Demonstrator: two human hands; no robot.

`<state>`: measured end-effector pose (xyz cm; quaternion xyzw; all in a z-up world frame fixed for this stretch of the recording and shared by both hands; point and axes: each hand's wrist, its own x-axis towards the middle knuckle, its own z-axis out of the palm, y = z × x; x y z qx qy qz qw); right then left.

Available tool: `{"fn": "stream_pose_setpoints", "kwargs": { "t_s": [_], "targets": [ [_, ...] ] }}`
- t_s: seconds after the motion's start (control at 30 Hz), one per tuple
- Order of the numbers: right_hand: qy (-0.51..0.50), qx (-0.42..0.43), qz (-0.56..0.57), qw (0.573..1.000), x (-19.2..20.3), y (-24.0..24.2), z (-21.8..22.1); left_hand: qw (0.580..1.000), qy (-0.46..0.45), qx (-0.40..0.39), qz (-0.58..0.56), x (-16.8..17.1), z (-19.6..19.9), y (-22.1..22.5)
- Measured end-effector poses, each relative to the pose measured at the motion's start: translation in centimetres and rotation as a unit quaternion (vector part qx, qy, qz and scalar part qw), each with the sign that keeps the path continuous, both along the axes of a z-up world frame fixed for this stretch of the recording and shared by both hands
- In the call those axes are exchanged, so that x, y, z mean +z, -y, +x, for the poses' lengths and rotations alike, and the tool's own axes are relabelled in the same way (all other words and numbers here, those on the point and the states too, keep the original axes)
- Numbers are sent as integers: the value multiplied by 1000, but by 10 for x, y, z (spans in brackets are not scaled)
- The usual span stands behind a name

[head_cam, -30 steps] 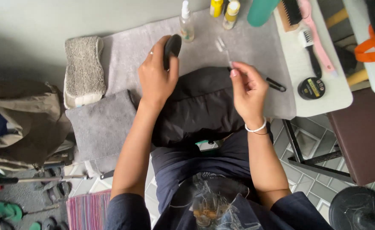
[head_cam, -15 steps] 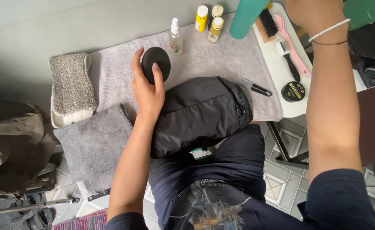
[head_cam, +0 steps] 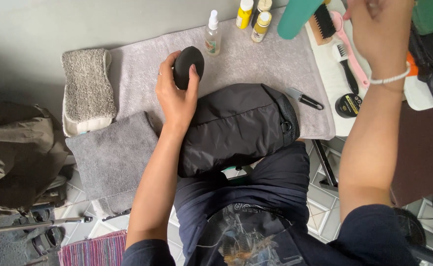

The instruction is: Detailed scrubbing and cleaning of a black fabric bag using a small applicator tool and cleaning solution at a repair bench.

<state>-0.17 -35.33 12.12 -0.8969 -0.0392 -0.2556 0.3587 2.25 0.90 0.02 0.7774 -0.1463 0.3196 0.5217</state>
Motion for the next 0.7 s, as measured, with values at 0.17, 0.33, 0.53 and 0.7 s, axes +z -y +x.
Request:
{"fn": "stream_pose_setpoints", "kwargs": {
  "t_s": [0.17,0.33,0.53,0.7],
  "targets": [
    [-27,71,31,997,-49,-69,-52,1000,-22,-4,-3,10,-5,0],
    [-78,162,-5,984,-81,-124,-80,998,-46,-20,-36,14,-6,1],
    [-11,153,-133,979,-95,-132,-82,997,-51,-29,-54,15,-7,2],
    [-15,116,-140,983,-101,-133,-78,992,-87,-39,-80,9,-5,1]
  ]
}}
